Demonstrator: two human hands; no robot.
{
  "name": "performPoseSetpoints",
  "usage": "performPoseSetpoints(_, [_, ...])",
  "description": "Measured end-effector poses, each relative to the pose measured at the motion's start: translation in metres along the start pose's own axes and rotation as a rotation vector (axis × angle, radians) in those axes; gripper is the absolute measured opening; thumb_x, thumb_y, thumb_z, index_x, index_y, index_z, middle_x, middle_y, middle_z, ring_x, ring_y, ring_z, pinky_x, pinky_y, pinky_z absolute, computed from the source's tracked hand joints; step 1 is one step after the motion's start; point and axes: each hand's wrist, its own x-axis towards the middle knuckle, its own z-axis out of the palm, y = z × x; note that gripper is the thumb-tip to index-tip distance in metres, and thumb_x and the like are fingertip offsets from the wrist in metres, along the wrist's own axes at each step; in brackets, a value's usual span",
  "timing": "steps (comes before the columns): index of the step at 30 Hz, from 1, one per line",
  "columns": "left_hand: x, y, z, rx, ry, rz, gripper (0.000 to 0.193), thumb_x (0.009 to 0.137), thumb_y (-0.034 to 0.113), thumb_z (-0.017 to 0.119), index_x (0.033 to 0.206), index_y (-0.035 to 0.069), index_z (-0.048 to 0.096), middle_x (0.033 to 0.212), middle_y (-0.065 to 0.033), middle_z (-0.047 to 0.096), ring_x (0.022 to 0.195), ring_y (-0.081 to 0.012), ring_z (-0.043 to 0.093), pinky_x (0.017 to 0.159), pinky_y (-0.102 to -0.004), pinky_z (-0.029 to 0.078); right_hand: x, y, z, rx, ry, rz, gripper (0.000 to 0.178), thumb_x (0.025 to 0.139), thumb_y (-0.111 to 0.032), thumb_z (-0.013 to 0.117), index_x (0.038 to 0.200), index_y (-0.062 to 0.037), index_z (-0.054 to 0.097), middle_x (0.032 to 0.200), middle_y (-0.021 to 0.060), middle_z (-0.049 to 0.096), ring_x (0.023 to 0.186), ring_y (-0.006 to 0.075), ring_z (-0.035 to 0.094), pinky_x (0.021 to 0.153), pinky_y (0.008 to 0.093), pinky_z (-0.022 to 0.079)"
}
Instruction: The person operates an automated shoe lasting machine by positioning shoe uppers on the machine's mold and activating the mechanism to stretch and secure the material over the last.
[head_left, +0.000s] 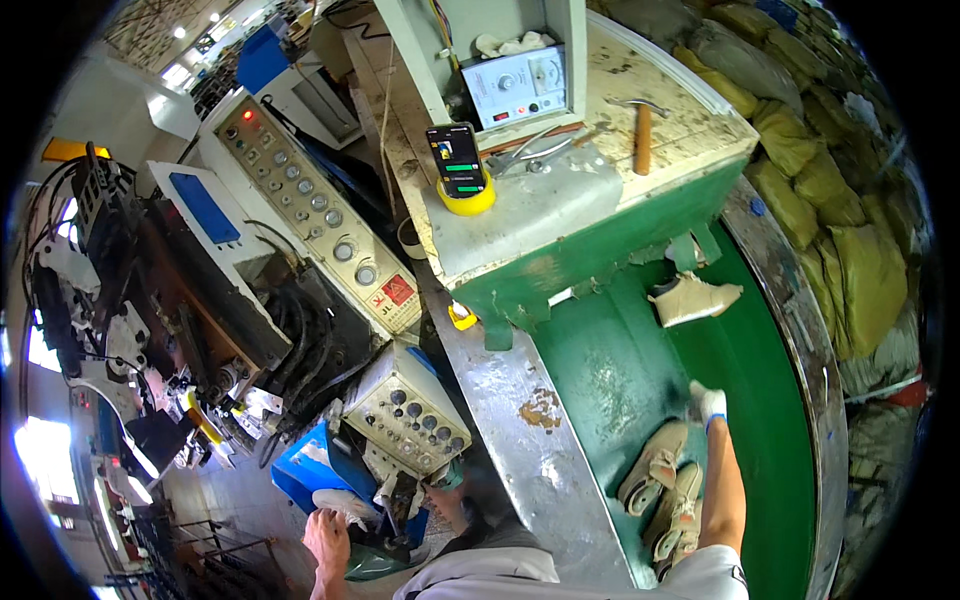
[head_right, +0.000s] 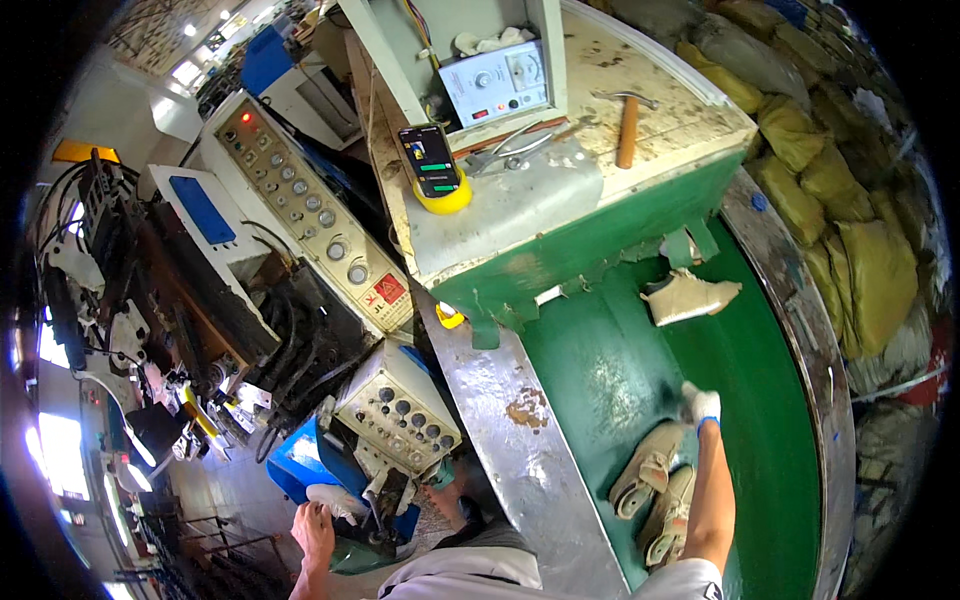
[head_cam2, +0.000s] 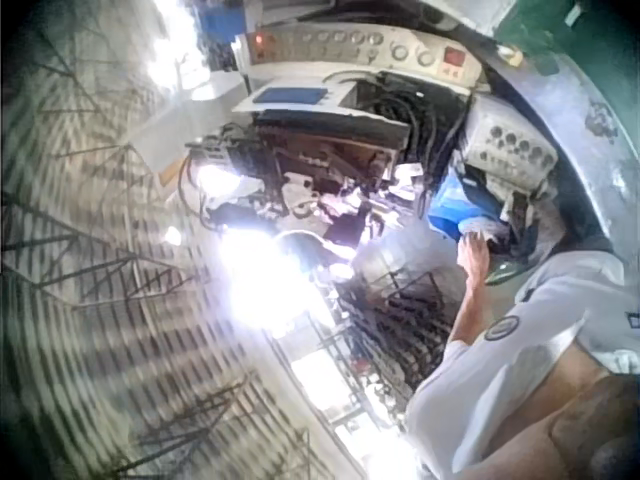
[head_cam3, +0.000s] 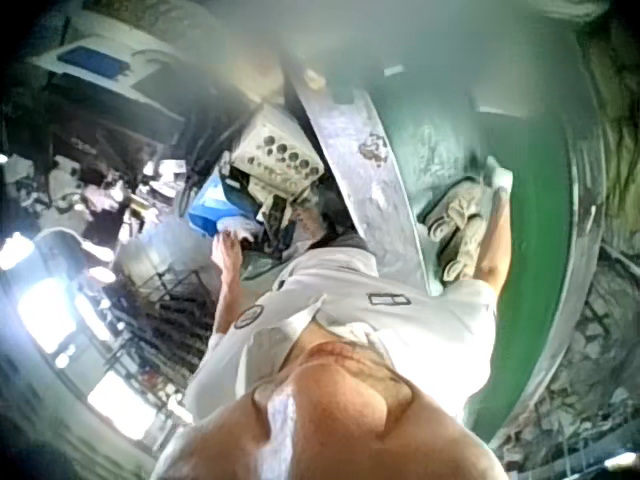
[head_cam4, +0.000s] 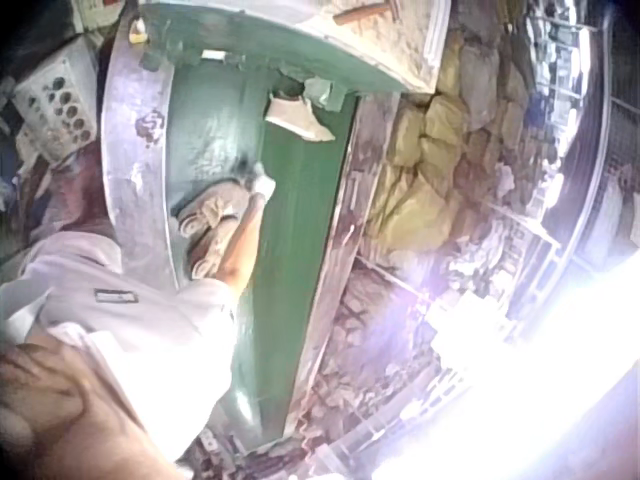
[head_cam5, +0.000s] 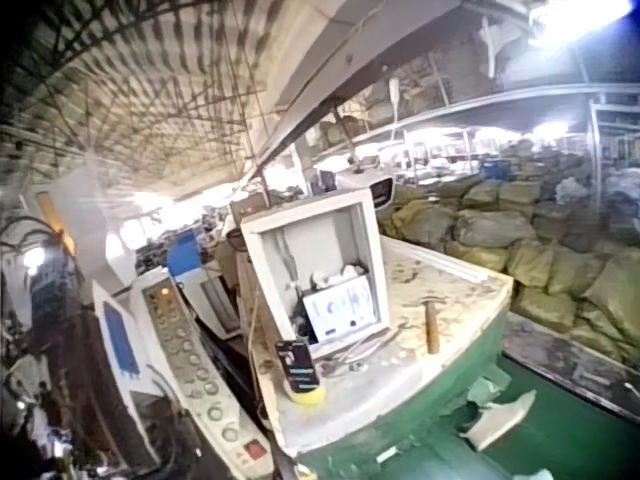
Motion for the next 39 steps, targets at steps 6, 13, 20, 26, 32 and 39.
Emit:
performPoseSetpoints(6, [0.002,0.0,0.022,-0.007,0.153,-0.104,0.02,0.094,0.029,0.064,0.097,0.01,0.069,0.095,-0.01,0.068,0.094,-0.032,0.065,0.081,-0.0458,0.047,0.14,-0.103,0.066,0.404,0.098,0.069,0.082,0.083,-0.051,0.079,0.146,-0.0081,0.048,0.142,0.0231,0.051,0.11,0.04,0.062,0.086,0.0589,0.054])
performPoseSetpoints(13, [0.005,0.007,0.018,-0.015,0.128,-0.125,0.019,0.094,0.029,0.065,0.094,0.011,0.07,0.091,-0.0078,0.068,0.089,-0.0303,0.066,0.077,-0.045,0.046,0.188,-0.146,0.112,0.899,0.183,-0.143,0.05,0.084,-0.017,0.084,0.129,-0.007,0.065,0.117,0.0105,0.07,0.093,0.0305,0.07,0.078,0.0495,0.061])
performPoseSetpoints(20, [0.004,0.005,0.018,-0.037,0.198,-0.059,0.017,0.092,0.026,0.068,0.093,0.009,0.071,0.091,-0.009,0.069,0.089,-0.0322,0.066,0.078,-0.0456,0.047,0.048,-0.087,0.103,0.999,-0.482,-0.309,0.064,0.09,-0.034,0.077,0.143,-0.0082,0.051,0.133,0.0126,0.063,0.115,0.0343,0.064,0.097,0.0574,0.053])
performPoseSetpoints(26, [0.014,0.008,0.008,-0.23,0.142,-0.031,0.015,0.091,0.018,0.068,0.094,0.004,0.072,0.09,-0.0143,0.071,0.083,-0.0359,0.067,0.075,-0.0451,0.051,-0.143,0.021,0.18,1.106,-0.825,-0.195,0.062,0.087,-0.031,0.078,0.138,-0.0066,0.055,0.131,0.0122,0.065,0.119,0.033,0.062,0.105,0.052,0.051])
performPoseSetpoints(32, [0.046,0.044,-0.012,-0.801,-0.016,-0.118,0.021,0.096,0.018,0.068,0.102,-0.002,0.071,0.084,-0.0142,0.071,0.076,-0.02,0.067,0.07,-0.0332,0.051,-0.334,0.033,0.269,1.127,-1.157,0.081,0.047,0.088,-0.022,0.076,0.129,-0.0054,0.061,0.119,0.0119,0.069,0.106,0.0286,0.067,0.095,0.0443,0.056])
performPoseSetpoints(39, [0.102,0.013,-0.061,-1.624,-0.11,-0.035,0.045,0.104,0.033,0.058,0.129,-0.004,0.063,0.111,-0.0154,0.073,0.103,-0.0229,0.07,0.089,-0.0346,0.055,-0.45,-0.008,0.369,0.748,-1.237,0.181,0.035,0.095,-0.022,0.069,0.124,-0.0042,0.064,0.112,0.0099,0.07,0.1,0.0236,0.068,0.088,0.0387,0.057])
